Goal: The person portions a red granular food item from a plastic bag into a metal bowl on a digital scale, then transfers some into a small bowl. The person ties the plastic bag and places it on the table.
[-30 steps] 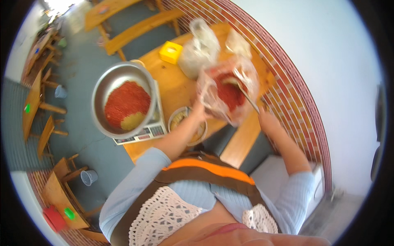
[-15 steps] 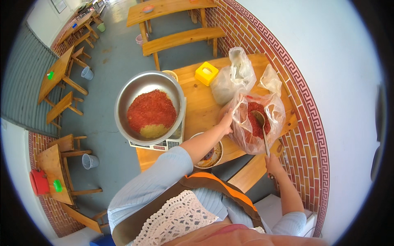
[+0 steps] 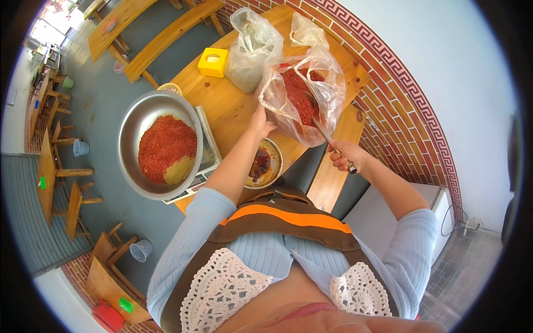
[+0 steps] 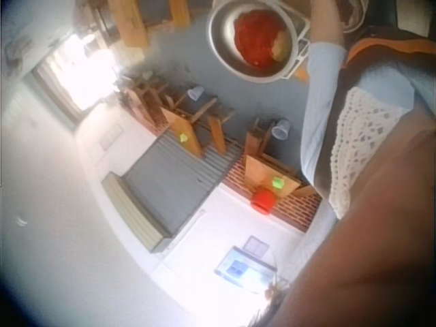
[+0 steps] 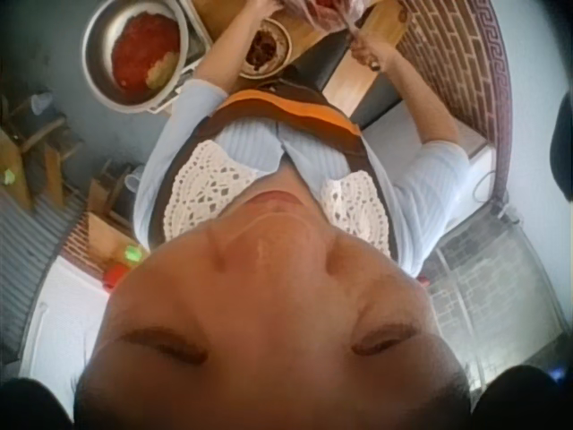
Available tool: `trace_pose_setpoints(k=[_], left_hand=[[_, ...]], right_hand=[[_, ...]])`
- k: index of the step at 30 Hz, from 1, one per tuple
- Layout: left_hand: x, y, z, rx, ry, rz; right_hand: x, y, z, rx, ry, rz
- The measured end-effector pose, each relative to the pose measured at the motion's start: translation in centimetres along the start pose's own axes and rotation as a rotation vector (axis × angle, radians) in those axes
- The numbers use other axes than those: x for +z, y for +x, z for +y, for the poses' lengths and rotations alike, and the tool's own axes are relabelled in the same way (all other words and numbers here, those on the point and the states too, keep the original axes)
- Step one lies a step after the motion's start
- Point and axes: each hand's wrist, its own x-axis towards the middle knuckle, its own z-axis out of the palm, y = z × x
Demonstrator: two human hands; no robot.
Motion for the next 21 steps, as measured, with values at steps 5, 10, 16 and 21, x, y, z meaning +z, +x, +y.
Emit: trace_pose_setpoints(k=[5, 10, 16, 21], left_hand=[[3.9, -5.7, 2.4, 0.421, 0.245, 0.277], [8.3, -11.0, 7.4, 1.475, 1.050, 0.140], [10.0, -9.0, 8.3, 0.384, 2.359, -0.364], [10.8, -1.9, 8.1, 0.596, 2.072, -0.220]], right_hand=[[-0.2, 0.6, 1.1, 0.017, 0.213, -0.130], [-0.7, 1.1, 0.8, 0.033, 0.250, -0.122], [-0.9, 0.7, 0.8, 0.011, 0.231, -0.160], [-1.0, 1.0, 0.9, -0.010, 0.256, -0.215]])
